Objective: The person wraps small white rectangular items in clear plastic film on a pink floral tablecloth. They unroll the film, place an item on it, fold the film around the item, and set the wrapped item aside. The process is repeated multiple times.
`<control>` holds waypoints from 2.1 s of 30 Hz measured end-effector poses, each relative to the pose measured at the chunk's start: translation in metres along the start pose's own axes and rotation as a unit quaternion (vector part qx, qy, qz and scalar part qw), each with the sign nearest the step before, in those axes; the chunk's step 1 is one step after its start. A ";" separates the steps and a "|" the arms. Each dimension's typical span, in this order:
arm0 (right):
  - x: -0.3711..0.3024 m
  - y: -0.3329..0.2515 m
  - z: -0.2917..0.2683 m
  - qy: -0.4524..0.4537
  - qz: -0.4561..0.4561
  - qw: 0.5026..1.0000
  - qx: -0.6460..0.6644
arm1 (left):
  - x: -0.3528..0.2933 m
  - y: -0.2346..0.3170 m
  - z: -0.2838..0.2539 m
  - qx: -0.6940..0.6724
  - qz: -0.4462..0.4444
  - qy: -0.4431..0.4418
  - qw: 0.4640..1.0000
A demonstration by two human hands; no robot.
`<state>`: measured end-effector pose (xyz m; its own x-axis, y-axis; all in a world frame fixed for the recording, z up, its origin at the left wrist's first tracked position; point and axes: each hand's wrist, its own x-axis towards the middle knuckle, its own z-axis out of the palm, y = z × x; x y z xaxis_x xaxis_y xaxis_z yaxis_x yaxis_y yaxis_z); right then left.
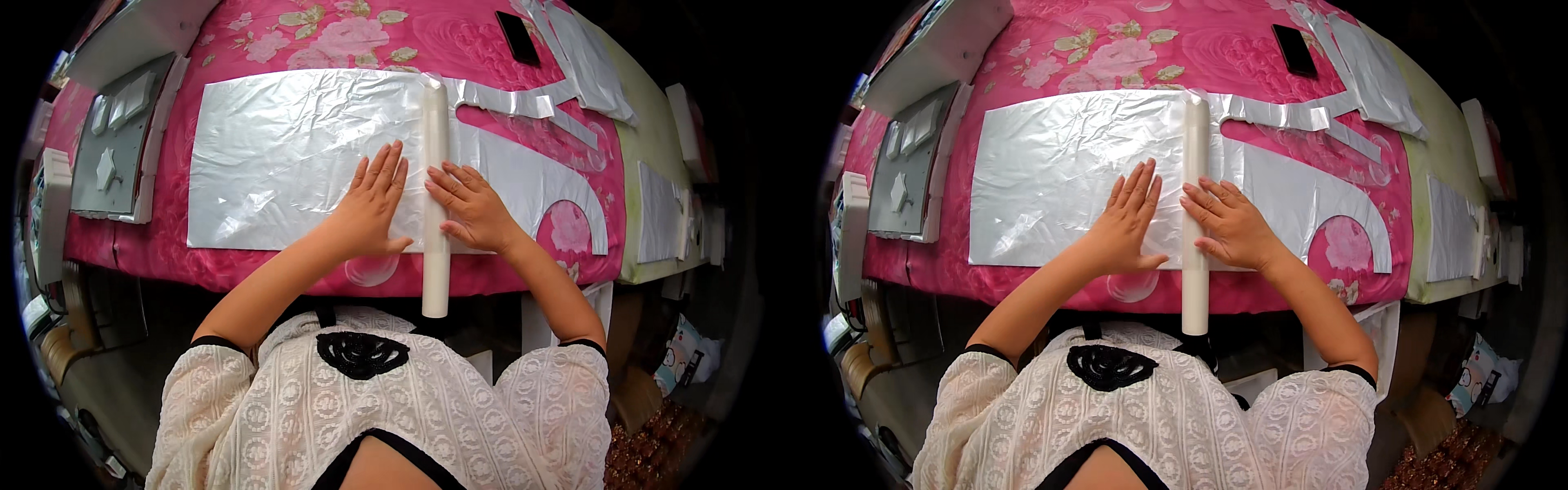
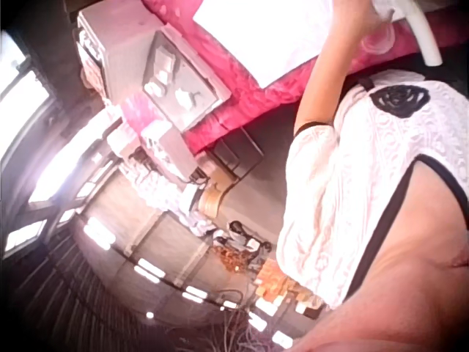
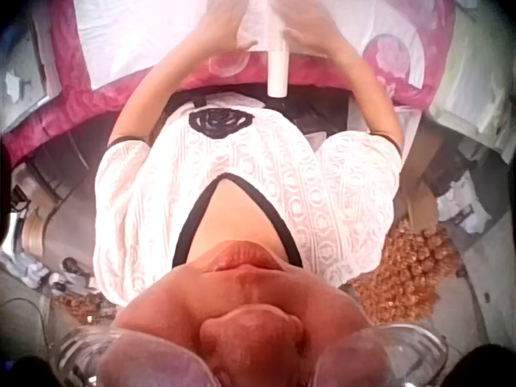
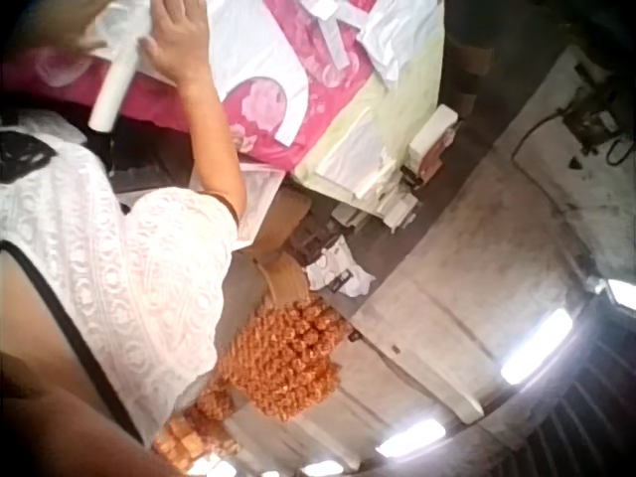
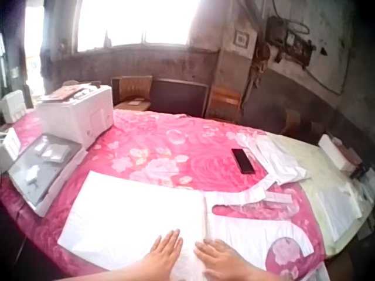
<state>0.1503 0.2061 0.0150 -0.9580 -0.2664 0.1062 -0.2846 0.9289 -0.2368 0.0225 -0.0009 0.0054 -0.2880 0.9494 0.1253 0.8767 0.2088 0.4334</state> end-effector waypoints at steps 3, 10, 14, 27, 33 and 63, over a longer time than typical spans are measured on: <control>0.031 -0.018 0.018 0.010 -0.020 0.999 0.025 | -0.035 -0.025 -0.033 -0.042 -0.024 0.092 0.995; 0.139 -0.128 0.017 -0.055 -0.226 0.905 0.357 | -0.162 -0.076 -0.065 -0.219 -0.233 0.236 0.918; 0.151 -0.088 0.014 0.126 -0.163 0.958 0.201 | -0.218 -0.072 -0.062 -0.268 -0.282 0.269 0.881; 0.274 -0.125 0.077 0.002 -0.235 0.972 0.029 | -0.259 -0.061 -0.065 -0.186 -0.317 0.310 0.877; 0.341 -0.187 0.107 0.091 -0.184 0.972 0.114 | -0.250 -0.058 -0.068 -0.110 -0.355 0.291 0.882; 0.242 -0.153 0.026 0.154 0.123 0.395 0.897 | -0.174 -0.022 -0.071 -0.894 -0.190 0.022 0.406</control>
<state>-0.0385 -0.0070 0.0515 -0.9935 0.0752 -0.0854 -0.0159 -0.8349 -0.5501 0.0260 -0.1871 0.0376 -0.3129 0.9148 -0.2553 -0.9027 -0.2028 0.3795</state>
